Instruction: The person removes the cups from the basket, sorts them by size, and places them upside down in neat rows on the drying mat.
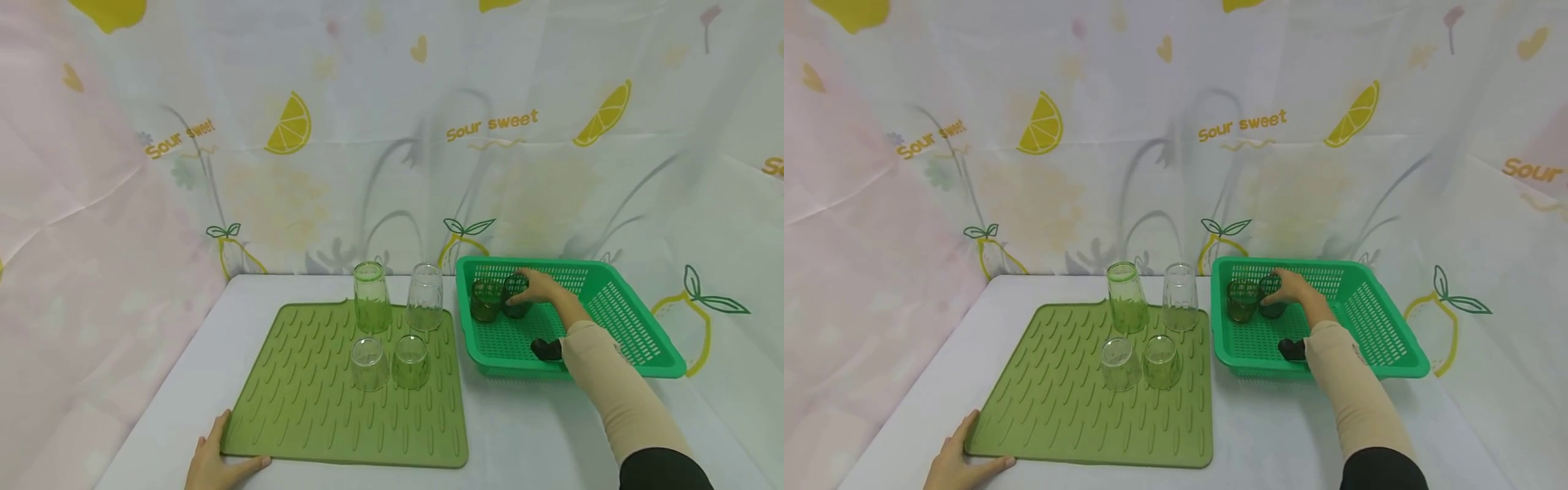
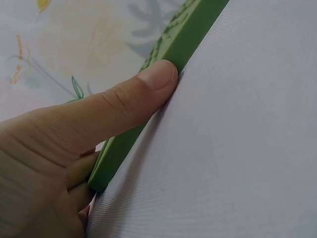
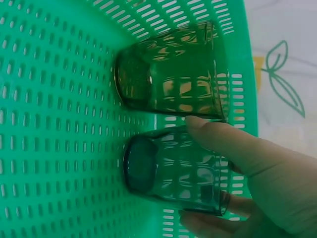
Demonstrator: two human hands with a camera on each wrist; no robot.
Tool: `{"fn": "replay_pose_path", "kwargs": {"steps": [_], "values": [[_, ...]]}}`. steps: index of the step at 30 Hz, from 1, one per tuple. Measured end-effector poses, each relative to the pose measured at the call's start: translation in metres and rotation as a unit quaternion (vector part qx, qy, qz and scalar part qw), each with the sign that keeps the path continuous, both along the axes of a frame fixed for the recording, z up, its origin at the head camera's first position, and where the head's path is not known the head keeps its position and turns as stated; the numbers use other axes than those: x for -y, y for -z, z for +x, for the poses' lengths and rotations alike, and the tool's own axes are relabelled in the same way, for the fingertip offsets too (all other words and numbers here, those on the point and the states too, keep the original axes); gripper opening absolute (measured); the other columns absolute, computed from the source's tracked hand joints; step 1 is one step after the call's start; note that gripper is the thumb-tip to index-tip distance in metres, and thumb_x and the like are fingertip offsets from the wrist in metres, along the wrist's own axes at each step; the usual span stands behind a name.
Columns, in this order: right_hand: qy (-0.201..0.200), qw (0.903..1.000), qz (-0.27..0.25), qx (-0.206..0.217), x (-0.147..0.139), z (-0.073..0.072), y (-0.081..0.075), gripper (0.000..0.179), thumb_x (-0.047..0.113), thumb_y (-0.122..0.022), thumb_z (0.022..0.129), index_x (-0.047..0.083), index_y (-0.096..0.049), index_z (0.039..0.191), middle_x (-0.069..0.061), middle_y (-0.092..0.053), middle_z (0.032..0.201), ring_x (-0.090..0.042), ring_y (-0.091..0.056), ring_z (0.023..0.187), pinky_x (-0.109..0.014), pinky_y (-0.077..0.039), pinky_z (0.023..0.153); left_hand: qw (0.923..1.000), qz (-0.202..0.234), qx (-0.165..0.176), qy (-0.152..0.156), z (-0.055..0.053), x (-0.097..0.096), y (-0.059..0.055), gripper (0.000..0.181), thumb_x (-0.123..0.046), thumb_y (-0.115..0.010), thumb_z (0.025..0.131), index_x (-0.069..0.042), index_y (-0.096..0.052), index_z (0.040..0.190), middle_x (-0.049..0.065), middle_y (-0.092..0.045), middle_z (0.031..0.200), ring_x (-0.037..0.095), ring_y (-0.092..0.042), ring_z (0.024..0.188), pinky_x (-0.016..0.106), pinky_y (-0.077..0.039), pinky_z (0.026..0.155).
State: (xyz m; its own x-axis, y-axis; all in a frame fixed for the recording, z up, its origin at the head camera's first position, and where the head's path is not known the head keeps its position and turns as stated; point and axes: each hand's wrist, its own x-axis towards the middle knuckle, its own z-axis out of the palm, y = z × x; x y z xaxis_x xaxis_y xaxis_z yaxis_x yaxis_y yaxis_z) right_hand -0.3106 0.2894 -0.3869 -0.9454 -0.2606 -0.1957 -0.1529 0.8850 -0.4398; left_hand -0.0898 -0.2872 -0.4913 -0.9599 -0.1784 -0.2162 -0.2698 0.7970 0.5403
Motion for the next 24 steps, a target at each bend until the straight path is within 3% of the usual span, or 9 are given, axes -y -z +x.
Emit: {"fn": "replay_pose_path", "kwargs": {"steps": [4, 11, 16, 24], "values": [[0.004, 0.9999, -0.007, -0.011, -0.001, 0.001, 0.000, 0.083, 0.026, -0.073, 0.082, -0.015, -0.027, 0.139, -0.042, -0.025, 0.139, -0.058, -0.033, 0.121, -0.067, -0.036, 0.093, 1.0000, 0.004, -0.002, 0.002, -0.001, 0.000, -0.001, 0.115, -0.042, -0.082, 0.066, 0.011, -0.013, 0.142, 0.042, -0.017, 0.141, 0.070, -0.014, 0.121, 0.075, -0.026, 0.095], [0.029, 0.9980, -0.045, -0.034, -0.008, 0.008, -0.001, 0.082, 0.027, -0.073, 0.081, -0.015, -0.031, 0.137, -0.041, -0.028, 0.137, -0.058, -0.032, 0.120, -0.066, -0.038, 0.092, 1.0000, 0.007, 0.003, 0.005, -0.001, -0.001, 0.000, 0.116, -0.042, -0.082, 0.067, 0.011, -0.012, 0.142, 0.042, -0.015, 0.141, 0.071, -0.011, 0.121, 0.076, -0.024, 0.095], [0.049, 0.9942, -0.078, -0.055, -0.010, 0.015, -0.013, 0.083, 0.027, -0.071, 0.082, -0.014, -0.027, 0.139, -0.042, -0.036, 0.132, -0.055, -0.039, 0.118, -0.063, -0.043, 0.089, 1.0000, 0.004, 0.003, 0.002, 0.000, 0.000, -0.001, 0.116, -0.043, -0.082, 0.067, 0.011, -0.012, 0.142, 0.043, -0.016, 0.140, 0.071, -0.012, 0.121, 0.075, -0.026, 0.094], [0.066, 0.9850, -0.132, -0.089, -0.009, 0.031, -0.030, 0.087, 0.028, -0.070, 0.084, -0.013, -0.021, 0.143, -0.040, -0.036, 0.134, -0.052, -0.037, 0.123, -0.061, -0.040, 0.094, 1.0000, -0.001, 0.005, 0.003, 0.000, 0.002, 0.001, 0.115, -0.044, -0.081, 0.068, 0.011, -0.013, 0.141, 0.043, -0.016, 0.140, 0.072, -0.012, 0.120, 0.075, -0.024, 0.095]]}}
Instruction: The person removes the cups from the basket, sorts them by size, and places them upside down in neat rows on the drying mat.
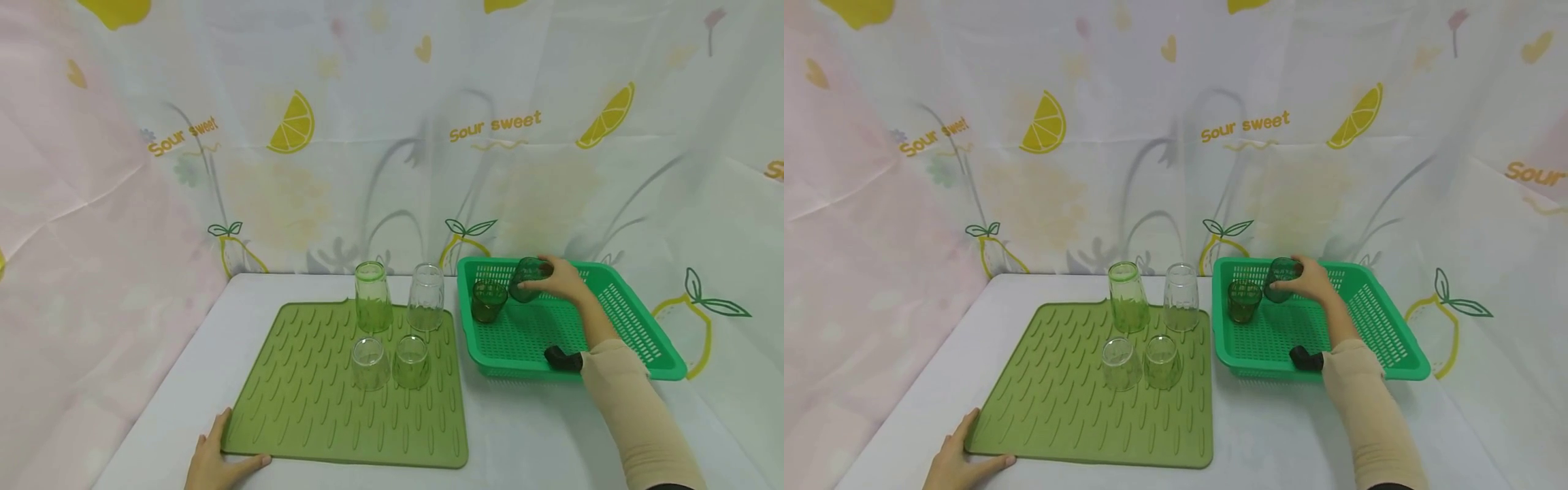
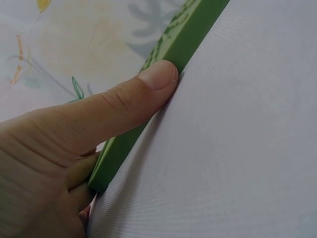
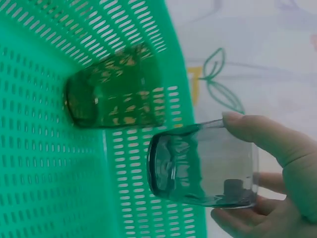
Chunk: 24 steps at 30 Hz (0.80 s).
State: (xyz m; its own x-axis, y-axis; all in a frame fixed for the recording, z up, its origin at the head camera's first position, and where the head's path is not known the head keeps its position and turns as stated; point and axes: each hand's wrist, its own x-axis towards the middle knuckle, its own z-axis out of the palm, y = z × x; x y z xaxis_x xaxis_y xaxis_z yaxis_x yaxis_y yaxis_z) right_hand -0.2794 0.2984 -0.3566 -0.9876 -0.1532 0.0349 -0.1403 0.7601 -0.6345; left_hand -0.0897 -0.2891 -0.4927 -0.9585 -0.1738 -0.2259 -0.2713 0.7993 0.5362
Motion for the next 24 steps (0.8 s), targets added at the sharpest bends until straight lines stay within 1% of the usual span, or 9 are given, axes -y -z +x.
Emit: {"fn": "replay_pose_path", "kwargs": {"steps": [3, 6, 12, 14, 17, 19, 20, 21, 24], "values": [[0.009, 0.9996, -0.020, -0.016, 0.000, 0.009, -0.005, 0.087, 0.031, -0.069, 0.084, -0.012, -0.022, 0.143, -0.038, -0.037, 0.135, -0.050, -0.037, 0.124, -0.061, -0.039, 0.096, 1.0000, -0.001, 0.000, 0.000, 0.000, 0.000, 0.001, 0.114, -0.044, -0.081, 0.067, 0.011, -0.014, 0.141, 0.043, -0.016, 0.140, 0.072, -0.013, 0.120, 0.075, -0.025, 0.095], [0.020, 0.9978, -0.058, -0.026, -0.001, 0.020, -0.009, 0.086, 0.032, -0.069, 0.085, -0.008, -0.022, 0.145, -0.035, -0.036, 0.138, -0.048, -0.035, 0.126, -0.061, -0.037, 0.098, 1.0000, -0.001, 0.001, 0.000, -0.001, 0.000, 0.001, 0.114, -0.044, -0.081, 0.067, 0.011, -0.014, 0.141, 0.043, -0.017, 0.140, 0.072, -0.013, 0.119, 0.075, -0.026, 0.094], [0.039, 0.9888, -0.133, -0.056, 0.000, 0.038, -0.013, 0.083, 0.029, -0.068, 0.087, -0.001, -0.020, 0.148, -0.030, -0.035, 0.143, -0.046, -0.033, 0.129, -0.061, -0.034, 0.099, 1.0000, -0.001, 0.004, -0.001, -0.001, -0.001, -0.001, 0.116, -0.045, -0.082, 0.066, 0.011, -0.014, 0.141, 0.043, -0.017, 0.140, 0.072, -0.014, 0.119, 0.075, -0.026, 0.095], [0.043, 0.9867, -0.138, -0.074, 0.002, 0.043, -0.012, 0.082, 0.027, -0.068, 0.087, 0.000, -0.020, 0.148, -0.029, -0.036, 0.142, -0.043, -0.036, 0.128, -0.055, -0.038, 0.099, 1.0000, -0.001, 0.004, -0.002, -0.001, -0.001, -0.001, 0.116, -0.046, -0.082, 0.066, 0.011, -0.014, 0.141, 0.043, -0.017, 0.140, 0.072, -0.013, 0.119, 0.075, -0.026, 0.095], [0.052, 0.9847, -0.136, -0.096, 0.004, 0.049, -0.009, 0.080, 0.024, -0.068, 0.087, -0.001, -0.022, 0.148, -0.027, -0.040, 0.140, -0.040, -0.041, 0.125, -0.030, -0.045, 0.095, 1.0000, -0.001, 0.008, -0.003, -0.001, 0.000, -0.001, 0.116, -0.046, -0.081, 0.067, 0.010, -0.013, 0.141, 0.043, -0.016, 0.140, 0.072, -0.013, 0.120, 0.075, -0.026, 0.095], [0.060, 0.9838, -0.134, -0.103, 0.006, 0.054, -0.007, 0.078, 0.023, -0.069, 0.087, 0.000, -0.025, 0.147, -0.026, -0.043, 0.138, -0.037, -0.044, 0.122, -0.016, -0.046, 0.087, 1.0000, 0.000, 0.009, -0.002, -0.001, 0.001, 0.000, 0.116, -0.046, -0.081, 0.067, 0.010, -0.012, 0.141, 0.043, -0.015, 0.140, 0.072, -0.012, 0.119, 0.075, -0.025, 0.094], [0.063, 0.9833, -0.135, -0.105, 0.007, 0.055, -0.007, 0.078, 0.023, -0.069, 0.087, 0.000, -0.026, 0.147, -0.025, -0.044, 0.137, -0.036, -0.045, 0.121, -0.012, -0.044, 0.084, 1.0000, 0.000, 0.009, -0.002, -0.001, 0.001, 0.000, 0.116, -0.046, -0.081, 0.067, 0.010, -0.012, 0.141, 0.043, -0.015, 0.140, 0.072, -0.012, 0.119, 0.075, -0.025, 0.094], [0.065, 0.9827, -0.137, -0.107, 0.007, 0.057, -0.006, 0.077, 0.023, -0.069, 0.087, 0.000, -0.026, 0.147, -0.025, -0.044, 0.137, -0.036, -0.045, 0.121, -0.009, -0.043, 0.083, 0.9999, 0.002, 0.012, -0.002, -0.001, 0.001, 0.000, 0.116, -0.046, -0.081, 0.067, 0.010, -0.012, 0.142, 0.043, -0.015, 0.140, 0.072, -0.012, 0.119, 0.075, -0.025, 0.095], [0.069, 0.9810, -0.143, -0.111, 0.009, 0.063, -0.005, 0.077, 0.023, -0.070, 0.086, 0.000, -0.029, 0.146, -0.024, -0.045, 0.136, -0.035, -0.045, 0.120, -0.010, -0.043, 0.084, 0.9999, 0.005, 0.013, -0.003, -0.002, 0.001, 0.001, 0.117, -0.046, -0.081, 0.067, 0.010, -0.012, 0.142, 0.044, -0.015, 0.140, 0.072, -0.012, 0.120, 0.075, -0.025, 0.094]]}}
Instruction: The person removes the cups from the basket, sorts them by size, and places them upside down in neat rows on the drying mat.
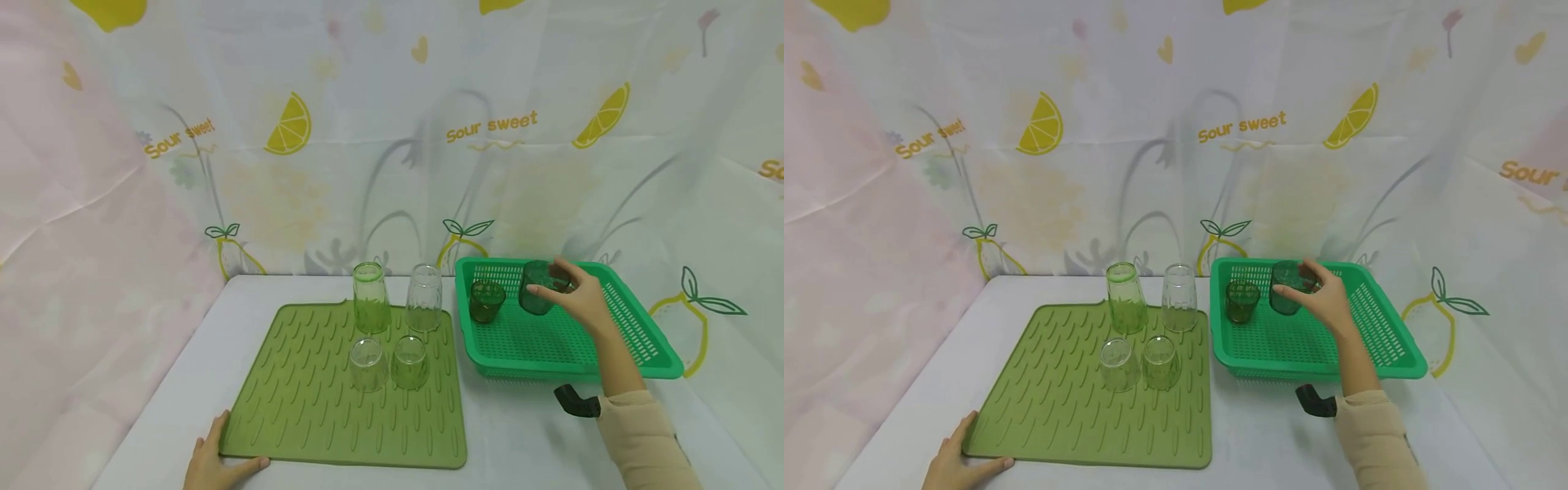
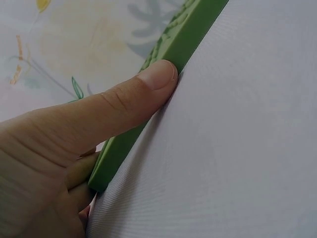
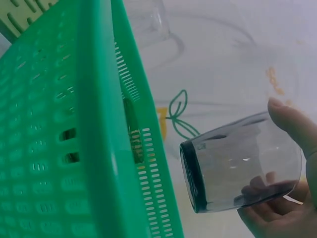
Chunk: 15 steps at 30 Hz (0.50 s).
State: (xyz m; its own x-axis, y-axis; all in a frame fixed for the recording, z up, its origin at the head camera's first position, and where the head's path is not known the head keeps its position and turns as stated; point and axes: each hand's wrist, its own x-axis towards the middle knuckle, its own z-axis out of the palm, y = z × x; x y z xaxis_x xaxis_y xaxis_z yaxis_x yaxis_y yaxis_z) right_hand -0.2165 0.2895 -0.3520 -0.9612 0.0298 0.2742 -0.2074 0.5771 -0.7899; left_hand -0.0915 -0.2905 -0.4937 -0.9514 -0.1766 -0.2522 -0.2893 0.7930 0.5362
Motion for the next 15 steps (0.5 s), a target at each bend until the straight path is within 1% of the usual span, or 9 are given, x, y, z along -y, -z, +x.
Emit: {"fn": "replay_pose_path", "kwargs": {"steps": [2, 8, 10, 12, 15], "values": [[0.003, 1.0000, -0.002, -0.003, 0.002, 0.003, 0.001, 0.076, 0.022, -0.071, 0.085, 0.000, -0.030, 0.145, -0.023, -0.046, 0.135, -0.032, -0.046, 0.119, -0.010, -0.044, 0.085, 1.0000, 0.000, 0.000, 0.000, 0.000, 0.000, 0.000, 0.117, -0.046, -0.081, 0.067, 0.010, -0.012, 0.142, 0.044, -0.016, 0.140, 0.072, -0.012, 0.120, 0.075, -0.026, 0.094], [0.009, 0.9998, -0.011, -0.011, 0.007, 0.012, 0.006, 0.073, 0.022, -0.073, 0.084, 0.000, -0.035, 0.143, -0.021, -0.048, 0.131, -0.014, -0.051, 0.111, -0.007, -0.044, 0.085, 1.0000, 0.000, -0.005, 0.001, 0.001, -0.001, 0.000, 0.116, -0.045, -0.081, 0.068, 0.011, -0.012, 0.141, 0.044, -0.016, 0.140, 0.072, -0.012, 0.119, 0.075, -0.026, 0.094], [0.008, 0.9997, -0.015, -0.016, 0.008, 0.015, 0.007, 0.073, 0.021, -0.073, 0.083, -0.001, -0.037, 0.142, -0.022, -0.049, 0.131, -0.012, -0.051, 0.110, -0.009, -0.045, 0.086, 1.0000, -0.001, -0.008, 0.002, 0.001, 0.000, 0.000, 0.115, -0.045, -0.081, 0.068, 0.011, -0.012, 0.141, 0.044, -0.016, 0.139, 0.072, -0.013, 0.119, 0.075, -0.026, 0.094], [0.007, 0.9996, -0.018, -0.020, 0.010, 0.018, 0.007, 0.073, 0.020, -0.074, 0.082, -0.002, -0.037, 0.142, -0.022, -0.049, 0.130, -0.009, -0.051, 0.110, -0.010, -0.046, 0.087, 1.0000, 0.003, -0.004, -0.001, 0.001, -0.001, -0.001, 0.116, -0.045, -0.081, 0.067, 0.011, -0.012, 0.142, 0.043, -0.015, 0.140, 0.072, -0.012, 0.120, 0.075, -0.024, 0.095], [0.001, 0.9993, -0.027, -0.026, 0.012, 0.021, 0.009, 0.073, 0.017, -0.075, 0.082, -0.004, -0.037, 0.141, -0.022, -0.048, 0.130, -0.001, -0.050, 0.108, -0.010, -0.045, 0.088, 1.0000, 0.004, -0.005, -0.001, 0.001, -0.001, -0.001, 0.117, -0.045, -0.082, 0.067, 0.011, -0.012, 0.142, 0.043, -0.015, 0.140, 0.072, -0.011, 0.120, 0.075, -0.024, 0.096]]}}
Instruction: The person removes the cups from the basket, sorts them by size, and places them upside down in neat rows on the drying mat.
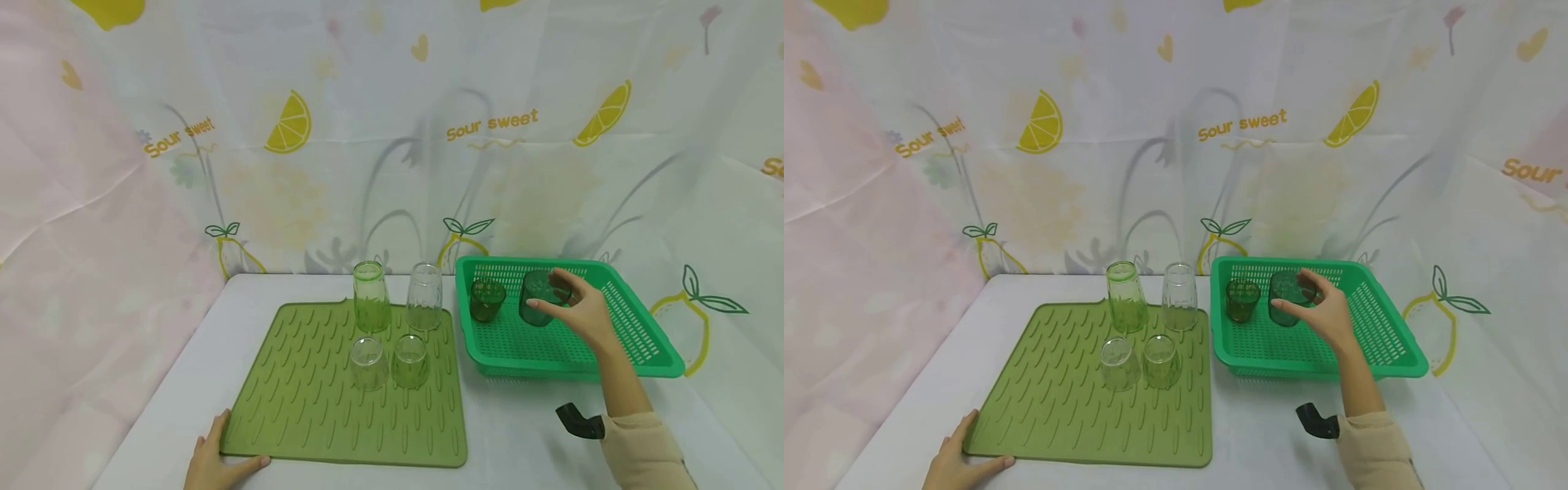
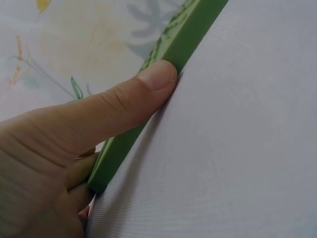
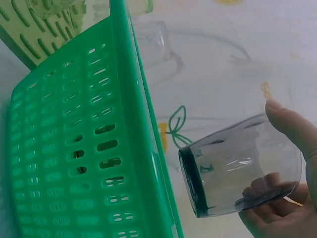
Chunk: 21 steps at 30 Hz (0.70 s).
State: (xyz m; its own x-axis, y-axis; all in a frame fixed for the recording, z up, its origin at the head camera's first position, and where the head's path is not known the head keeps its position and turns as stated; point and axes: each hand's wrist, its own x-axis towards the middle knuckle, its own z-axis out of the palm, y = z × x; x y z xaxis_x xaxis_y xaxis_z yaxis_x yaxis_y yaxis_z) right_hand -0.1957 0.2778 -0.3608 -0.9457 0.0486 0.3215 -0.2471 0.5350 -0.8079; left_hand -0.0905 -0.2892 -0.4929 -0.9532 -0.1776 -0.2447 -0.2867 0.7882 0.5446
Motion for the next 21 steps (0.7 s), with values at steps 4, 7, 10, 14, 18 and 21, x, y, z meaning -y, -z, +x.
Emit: {"fn": "replay_pose_path", "kwargs": {"steps": [4, 7, 10, 14, 18, 21], "values": [[-0.007, 0.9999, -0.010, -0.009, 0.002, 0.004, 0.001, 0.072, 0.014, -0.075, 0.081, -0.005, -0.038, 0.140, -0.024, -0.047, 0.128, 0.008, -0.047, 0.104, -0.006, -0.043, 0.087, 1.0000, -0.001, -0.001, 0.000, -0.001, 0.000, 0.001, 0.117, -0.045, -0.081, 0.067, 0.011, -0.011, 0.142, 0.043, -0.015, 0.140, 0.072, -0.011, 0.120, 0.075, -0.024, 0.096], [-0.010, 0.9998, -0.014, -0.012, 0.004, 0.006, 0.003, 0.071, 0.012, -0.076, 0.080, -0.006, -0.039, 0.138, -0.025, -0.047, 0.127, 0.009, -0.047, 0.103, -0.005, -0.043, 0.086, 1.0000, -0.002, -0.001, 0.002, -0.001, 0.000, 0.001, 0.117, -0.045, -0.081, 0.067, 0.011, -0.011, 0.142, 0.043, -0.015, 0.141, 0.072, -0.011, 0.120, 0.075, -0.023, 0.096], [-0.010, 0.9998, -0.015, -0.009, 0.004, 0.008, 0.006, 0.071, 0.012, -0.076, 0.080, -0.007, -0.039, 0.138, -0.024, -0.048, 0.127, 0.006, -0.048, 0.104, -0.006, -0.044, 0.086, 1.0000, -0.001, -0.002, 0.006, -0.001, 0.000, -0.001, 0.116, -0.044, -0.081, 0.067, 0.011, -0.011, 0.142, 0.043, -0.015, 0.141, 0.072, -0.011, 0.120, 0.075, -0.023, 0.096], [-0.009, 0.9998, -0.016, -0.002, 0.005, 0.010, 0.009, 0.072, 0.013, -0.075, 0.080, -0.005, -0.038, 0.139, -0.023, -0.047, 0.128, 0.005, -0.048, 0.106, -0.009, -0.045, 0.088, 1.0000, 0.001, -0.001, 0.007, -0.001, -0.001, -0.002, 0.116, -0.044, -0.081, 0.068, 0.012, -0.011, 0.142, 0.043, -0.014, 0.141, 0.072, -0.010, 0.120, 0.074, -0.022, 0.097], [-0.012, 0.9996, -0.023, -0.001, 0.006, 0.013, 0.009, 0.072, 0.012, -0.075, 0.080, -0.006, -0.038, 0.139, -0.022, -0.047, 0.129, 0.005, -0.048, 0.107, -0.010, -0.045, 0.089, 1.0000, 0.005, 0.003, 0.004, -0.001, 0.000, -0.001, 0.118, -0.045, -0.081, 0.067, 0.012, -0.011, 0.142, 0.043, -0.012, 0.141, 0.072, -0.009, 0.120, 0.074, -0.020, 0.097], [-0.018, 0.9993, -0.031, -0.003, 0.008, 0.016, 0.009, 0.072, 0.010, -0.075, 0.080, -0.007, -0.038, 0.139, -0.022, -0.046, 0.129, 0.005, -0.048, 0.107, -0.010, -0.046, 0.089, 0.9999, 0.009, 0.008, 0.000, -0.001, 0.001, 0.001, 0.120, -0.046, -0.082, 0.066, 0.012, -0.010, 0.142, 0.043, -0.011, 0.141, 0.072, -0.008, 0.120, 0.074, -0.019, 0.097]]}}
